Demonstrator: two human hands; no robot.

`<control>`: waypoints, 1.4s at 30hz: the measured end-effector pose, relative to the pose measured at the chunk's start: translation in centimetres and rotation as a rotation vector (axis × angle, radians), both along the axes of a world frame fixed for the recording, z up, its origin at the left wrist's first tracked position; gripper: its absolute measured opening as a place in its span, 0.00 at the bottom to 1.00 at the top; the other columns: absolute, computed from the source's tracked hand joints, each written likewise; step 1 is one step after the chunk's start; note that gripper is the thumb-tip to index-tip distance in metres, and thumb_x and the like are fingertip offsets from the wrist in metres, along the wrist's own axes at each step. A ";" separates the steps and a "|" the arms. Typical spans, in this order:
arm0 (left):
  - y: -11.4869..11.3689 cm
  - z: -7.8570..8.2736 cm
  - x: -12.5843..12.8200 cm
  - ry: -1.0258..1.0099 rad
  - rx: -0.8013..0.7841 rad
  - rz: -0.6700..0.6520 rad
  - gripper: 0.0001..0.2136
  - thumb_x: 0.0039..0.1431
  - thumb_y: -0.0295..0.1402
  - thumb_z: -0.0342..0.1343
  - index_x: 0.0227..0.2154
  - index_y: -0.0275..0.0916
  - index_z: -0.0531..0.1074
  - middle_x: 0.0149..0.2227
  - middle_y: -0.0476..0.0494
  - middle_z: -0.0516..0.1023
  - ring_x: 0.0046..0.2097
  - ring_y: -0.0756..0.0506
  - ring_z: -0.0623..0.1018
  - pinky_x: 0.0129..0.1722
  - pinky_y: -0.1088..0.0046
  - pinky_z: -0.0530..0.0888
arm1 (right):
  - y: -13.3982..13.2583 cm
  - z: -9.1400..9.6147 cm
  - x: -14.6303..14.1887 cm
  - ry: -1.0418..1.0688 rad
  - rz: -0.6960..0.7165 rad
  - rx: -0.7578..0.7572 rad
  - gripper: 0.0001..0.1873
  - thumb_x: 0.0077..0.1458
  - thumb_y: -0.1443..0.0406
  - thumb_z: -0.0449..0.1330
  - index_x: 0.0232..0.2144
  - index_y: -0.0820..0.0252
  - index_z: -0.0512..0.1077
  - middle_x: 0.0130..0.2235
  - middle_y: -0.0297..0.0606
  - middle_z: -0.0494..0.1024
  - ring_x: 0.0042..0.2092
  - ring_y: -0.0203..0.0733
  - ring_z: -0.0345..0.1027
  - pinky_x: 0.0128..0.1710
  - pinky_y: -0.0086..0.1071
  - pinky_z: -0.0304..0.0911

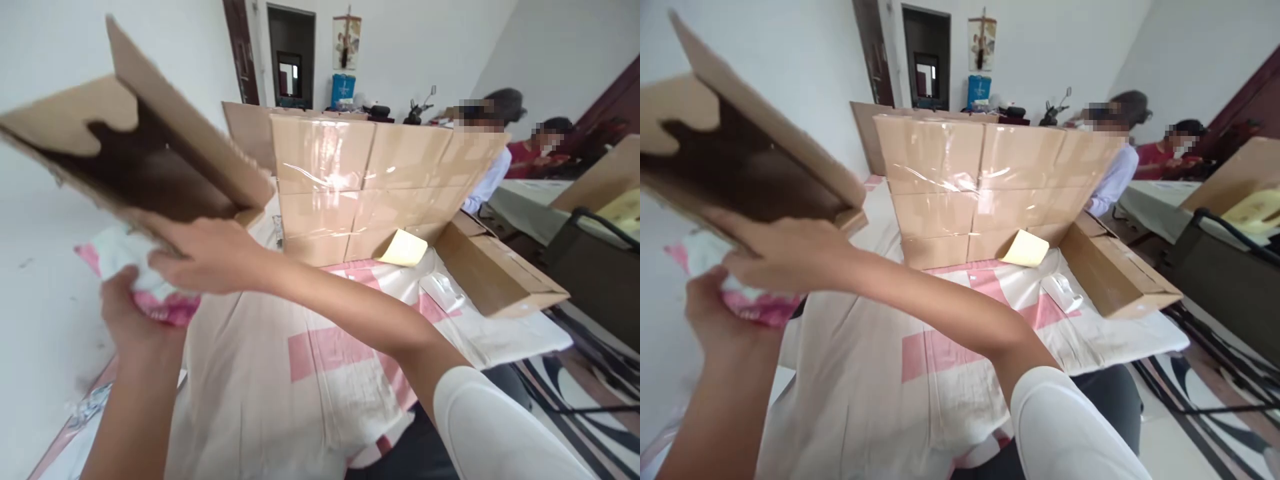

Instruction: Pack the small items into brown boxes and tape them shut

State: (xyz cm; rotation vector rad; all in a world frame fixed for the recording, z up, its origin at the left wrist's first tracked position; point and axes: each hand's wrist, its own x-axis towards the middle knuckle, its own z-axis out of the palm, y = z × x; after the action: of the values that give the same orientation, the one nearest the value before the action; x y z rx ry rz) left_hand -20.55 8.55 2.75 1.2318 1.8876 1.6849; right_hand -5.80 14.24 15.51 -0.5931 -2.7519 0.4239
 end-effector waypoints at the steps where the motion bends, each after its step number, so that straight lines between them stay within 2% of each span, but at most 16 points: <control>1: -2.0 -0.8 1.5 -0.249 0.017 -0.007 0.35 0.64 0.54 0.36 0.74 0.61 0.45 0.73 0.62 0.62 0.71 0.34 0.67 0.59 0.45 0.78 | -1.5 -1.0 1.6 -0.038 0.016 -0.030 0.34 0.69 0.55 0.45 0.74 0.42 0.46 0.48 0.22 0.84 0.47 0.44 0.78 0.46 0.36 0.72; 3: -5.4 -2.6 4.7 -0.466 -0.045 -0.010 0.36 0.63 0.52 0.42 0.74 0.61 0.47 0.73 0.61 0.62 0.74 0.34 0.62 0.61 0.46 0.78 | -4.1 -3.8 5.1 -0.089 0.041 -0.074 0.34 0.68 0.55 0.44 0.74 0.43 0.47 0.43 0.26 0.86 0.41 0.48 0.78 0.36 0.36 0.70; 4: -6.7 -3.7 6.3 -0.506 -0.092 -0.010 0.36 0.62 0.50 0.43 0.73 0.59 0.48 0.72 0.59 0.63 0.74 0.35 0.60 0.62 0.47 0.77 | -5.3 -5.2 6.9 -0.098 0.064 -0.089 0.36 0.67 0.54 0.45 0.74 0.50 0.48 0.41 0.32 0.86 0.37 0.49 0.78 0.31 0.35 0.67; 8: -9.7 -8.3 11.9 -0.580 -0.294 -0.058 0.34 0.60 0.49 0.44 0.69 0.50 0.55 0.70 0.46 0.69 0.69 0.31 0.69 0.54 0.46 0.83 | -8.8 -9.8 13.9 -0.070 0.005 -0.076 0.36 0.68 0.56 0.49 0.71 0.67 0.56 0.36 0.47 0.85 0.30 0.52 0.77 0.25 0.35 0.58; 12: -9.2 -12.0 14.6 -0.542 -0.294 -0.140 0.33 0.55 0.47 0.53 0.64 0.50 0.55 0.59 0.41 0.78 0.58 0.34 0.80 0.46 0.55 0.84 | -10.0 -10.7 20.8 -0.078 -0.111 -0.102 0.30 0.71 0.53 0.50 0.66 0.64 0.64 0.32 0.44 0.83 0.31 0.51 0.77 0.26 0.33 0.53; 15: -6.9 -12.6 14.6 -0.452 -0.310 -0.254 0.36 0.48 0.46 0.58 0.62 0.46 0.57 0.51 0.42 0.81 0.51 0.37 0.83 0.45 0.60 0.83 | -9.6 -10.6 25.2 -0.059 -0.175 -0.112 0.18 0.72 0.57 0.51 0.54 0.61 0.73 0.35 0.43 0.83 0.34 0.47 0.77 0.29 0.33 0.52; 19: -3.0 -9.8 13.6 -0.290 -0.429 -0.442 0.34 0.43 0.47 0.63 0.55 0.40 0.69 0.48 0.38 0.83 0.49 0.33 0.83 0.47 0.58 0.81 | -8.0 -11.0 29.5 -0.002 -0.267 -0.064 0.14 0.72 0.64 0.51 0.41 0.61 0.75 0.35 0.43 0.82 0.35 0.44 0.74 0.33 0.33 0.53; 21: -1.7 -7.7 13.5 -0.198 -0.503 -0.528 0.31 0.41 0.47 0.67 0.50 0.39 0.75 0.50 0.36 0.83 0.54 0.30 0.81 0.52 0.56 0.78 | -7.1 -11.1 31.3 0.022 -0.285 -0.054 0.15 0.71 0.66 0.51 0.37 0.61 0.76 0.34 0.42 0.82 0.35 0.43 0.74 0.35 0.34 0.54; 23: -1.1 -6.1 14.3 -0.047 -0.549 -0.580 0.33 0.41 0.48 0.70 0.53 0.41 0.76 0.57 0.36 0.80 0.62 0.29 0.75 0.60 0.55 0.73 | -6.3 -11.1 33.3 0.060 -0.282 -0.051 0.14 0.70 0.68 0.52 0.37 0.60 0.78 0.36 0.42 0.84 0.37 0.44 0.75 0.38 0.35 0.56; 26: -1.5 -5.5 16.9 0.497 -0.662 -0.574 0.45 0.43 0.45 0.70 0.67 0.47 0.65 0.72 0.35 0.63 0.68 0.25 0.67 0.64 0.49 0.67 | -5.3 -11.2 36.6 0.149 -0.261 -0.100 0.16 0.66 0.72 0.54 0.42 0.57 0.82 0.42 0.41 0.86 0.41 0.45 0.76 0.45 0.37 0.61; 28: -1.9 -5.9 18.5 0.880 -0.775 -0.476 0.50 0.45 0.42 0.69 0.72 0.50 0.55 0.75 0.32 0.55 0.67 0.20 0.67 0.60 0.42 0.68 | -4.7 -11.3 39.0 0.189 -0.231 -0.179 0.18 0.64 0.73 0.55 0.45 0.55 0.83 0.45 0.40 0.86 0.43 0.45 0.77 0.49 0.38 0.63; 31: -1.8 -6.6 18.6 0.928 -0.854 -0.384 0.49 0.51 0.42 0.65 0.74 0.49 0.49 0.69 0.27 0.64 0.61 0.22 0.75 0.56 0.43 0.72 | -3.7 -11.7 41.9 0.202 -0.142 -0.321 0.17 0.65 0.69 0.57 0.50 0.55 0.83 0.48 0.39 0.86 0.49 0.47 0.76 0.53 0.38 0.65; 34: -1.7 -6.0 15.9 0.728 -0.779 -0.400 0.44 0.55 0.45 0.62 0.73 0.43 0.51 0.64 0.30 0.72 0.60 0.29 0.77 0.58 0.51 0.73 | -3.0 -12.6 43.3 0.217 -0.006 -0.460 0.16 0.65 0.64 0.60 0.51 0.56 0.83 0.50 0.39 0.85 0.55 0.47 0.75 0.56 0.37 0.65; 36: -2.3 -4.4 13.9 0.707 -0.702 -0.340 0.42 0.56 0.47 0.60 0.71 0.40 0.53 0.65 0.31 0.71 0.62 0.30 0.75 0.60 0.51 0.72 | -2.7 -13.4 43.2 0.241 0.080 -0.543 0.15 0.64 0.63 0.62 0.50 0.57 0.83 0.51 0.40 0.85 0.55 0.47 0.76 0.57 0.37 0.66; 39: -4.3 -0.7 12.9 0.773 -0.452 -0.246 0.44 0.55 0.51 0.62 0.71 0.41 0.54 0.69 0.31 0.67 0.66 0.28 0.70 0.64 0.47 0.68 | -2.6 -14.6 41.9 0.285 0.162 -0.628 0.15 0.62 0.62 0.64 0.49 0.60 0.84 0.51 0.42 0.85 0.54 0.47 0.78 0.58 0.38 0.66; 42: -6.6 3.5 15.0 0.862 -0.216 -0.323 0.47 0.53 0.52 0.66 0.72 0.47 0.52 0.68 0.35 0.67 0.65 0.28 0.72 0.60 0.47 0.72 | -2.7 -15.3 40.4 0.321 0.211 -0.647 0.14 0.62 0.61 0.64 0.46 0.61 0.84 0.49 0.42 0.85 0.53 0.46 0.78 0.60 0.39 0.64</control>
State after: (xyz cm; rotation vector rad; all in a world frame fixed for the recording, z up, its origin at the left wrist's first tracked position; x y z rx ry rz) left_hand -5.53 1.95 6.25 2.2384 2.0368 0.7890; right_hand 34.63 11.52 0.22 -0.3242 -2.3432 1.3553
